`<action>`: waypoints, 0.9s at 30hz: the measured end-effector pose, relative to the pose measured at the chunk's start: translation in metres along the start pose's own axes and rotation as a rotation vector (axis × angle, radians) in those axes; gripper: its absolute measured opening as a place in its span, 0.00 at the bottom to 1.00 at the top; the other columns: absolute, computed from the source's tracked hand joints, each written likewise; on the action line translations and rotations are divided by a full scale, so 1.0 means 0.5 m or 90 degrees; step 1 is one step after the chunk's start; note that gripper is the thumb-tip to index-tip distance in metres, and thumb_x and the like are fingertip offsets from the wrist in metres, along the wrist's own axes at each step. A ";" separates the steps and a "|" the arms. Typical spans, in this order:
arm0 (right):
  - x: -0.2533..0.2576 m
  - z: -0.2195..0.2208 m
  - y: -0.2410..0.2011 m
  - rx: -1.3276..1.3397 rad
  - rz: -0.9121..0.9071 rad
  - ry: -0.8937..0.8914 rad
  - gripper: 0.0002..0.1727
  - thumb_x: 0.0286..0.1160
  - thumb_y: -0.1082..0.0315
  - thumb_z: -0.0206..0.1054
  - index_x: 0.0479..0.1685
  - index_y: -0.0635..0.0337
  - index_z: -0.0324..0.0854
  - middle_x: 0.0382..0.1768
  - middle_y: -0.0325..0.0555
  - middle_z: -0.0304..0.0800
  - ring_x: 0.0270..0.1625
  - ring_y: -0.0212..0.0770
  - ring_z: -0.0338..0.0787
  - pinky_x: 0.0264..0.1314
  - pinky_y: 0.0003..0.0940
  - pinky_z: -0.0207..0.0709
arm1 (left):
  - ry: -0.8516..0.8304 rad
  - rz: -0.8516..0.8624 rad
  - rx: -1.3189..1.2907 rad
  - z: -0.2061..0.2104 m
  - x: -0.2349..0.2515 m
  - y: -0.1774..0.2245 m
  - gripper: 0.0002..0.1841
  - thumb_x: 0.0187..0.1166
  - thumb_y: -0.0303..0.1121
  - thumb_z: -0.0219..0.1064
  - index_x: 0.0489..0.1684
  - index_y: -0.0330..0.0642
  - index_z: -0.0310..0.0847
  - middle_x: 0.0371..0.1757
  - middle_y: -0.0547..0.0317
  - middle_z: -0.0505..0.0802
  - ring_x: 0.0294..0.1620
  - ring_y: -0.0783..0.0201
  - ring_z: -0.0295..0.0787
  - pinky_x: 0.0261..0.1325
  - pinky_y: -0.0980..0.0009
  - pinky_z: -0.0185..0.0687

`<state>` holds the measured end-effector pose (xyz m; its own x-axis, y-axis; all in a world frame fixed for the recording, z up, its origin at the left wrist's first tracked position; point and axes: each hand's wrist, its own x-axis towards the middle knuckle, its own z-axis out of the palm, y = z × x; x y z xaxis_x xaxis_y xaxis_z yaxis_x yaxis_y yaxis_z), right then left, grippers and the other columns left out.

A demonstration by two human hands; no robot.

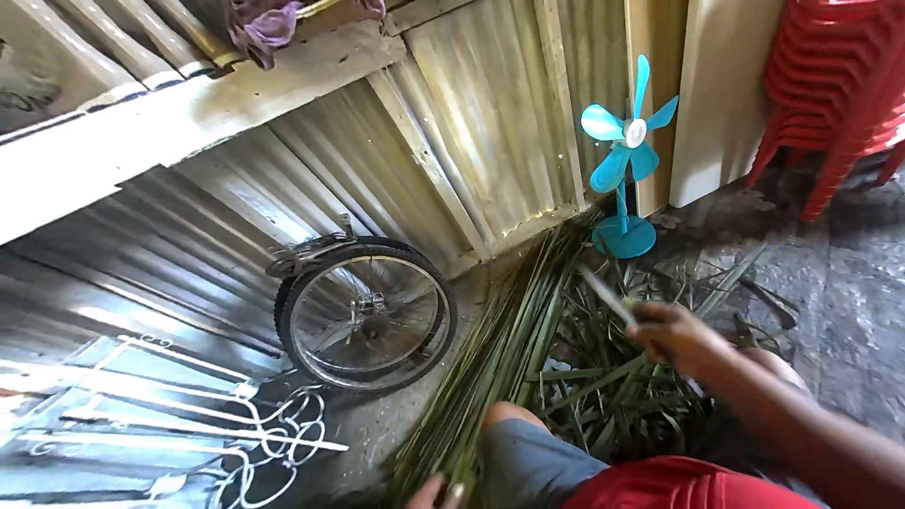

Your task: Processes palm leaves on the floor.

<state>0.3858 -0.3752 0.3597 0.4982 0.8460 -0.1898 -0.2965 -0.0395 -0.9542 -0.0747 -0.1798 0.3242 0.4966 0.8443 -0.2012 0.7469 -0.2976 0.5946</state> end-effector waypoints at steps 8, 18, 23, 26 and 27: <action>-0.038 0.159 0.134 -0.025 0.063 -0.208 0.33 0.67 0.69 0.79 0.77 0.55 0.77 0.44 0.43 0.89 0.24 0.30 0.78 0.23 0.27 0.72 | 0.164 0.240 -0.004 0.175 0.036 0.255 0.07 0.71 0.27 0.75 0.42 0.38 0.95 0.44 0.53 0.97 0.49 0.59 0.96 0.60 0.53 0.90; -0.044 0.137 0.115 0.185 0.143 -0.052 0.30 0.69 0.76 0.74 0.76 0.56 0.78 0.40 0.45 0.89 0.20 0.31 0.75 0.19 0.26 0.70 | 0.252 0.370 0.160 0.219 0.016 0.242 0.13 0.65 0.21 0.70 0.44 0.41 0.97 0.47 0.50 0.98 0.51 0.52 0.97 0.56 0.52 0.92; -0.038 0.122 0.105 0.222 0.131 -0.093 0.37 0.71 0.75 0.71 0.85 0.53 0.67 0.45 0.45 0.88 0.20 0.30 0.76 0.19 0.26 0.72 | 0.241 0.327 0.141 0.221 0.002 0.236 0.15 0.64 0.21 0.71 0.48 0.39 0.95 0.48 0.48 0.98 0.52 0.49 0.97 0.57 0.50 0.91; -0.042 0.134 0.113 0.163 0.116 -0.135 0.32 0.68 0.76 0.74 0.76 0.55 0.77 0.44 0.45 0.90 0.21 0.30 0.76 0.19 0.26 0.71 | 0.260 0.329 0.141 0.225 0.012 0.241 0.12 0.63 0.22 0.71 0.43 0.40 0.96 0.46 0.50 0.98 0.50 0.52 0.97 0.56 0.52 0.92; -0.043 0.137 0.117 0.162 0.117 -0.137 0.31 0.67 0.77 0.75 0.76 0.55 0.78 0.44 0.45 0.90 0.20 0.30 0.76 0.19 0.26 0.71 | 0.266 0.337 0.145 0.226 0.015 0.242 0.12 0.63 0.22 0.71 0.42 0.40 0.96 0.45 0.51 0.98 0.50 0.53 0.97 0.55 0.53 0.92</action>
<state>0.3018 -0.3591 0.3237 0.2441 0.9303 -0.2737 -0.5708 -0.0903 -0.8161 0.0694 -0.2601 0.3068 0.6412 0.6468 0.4129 0.5483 -0.7627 0.3431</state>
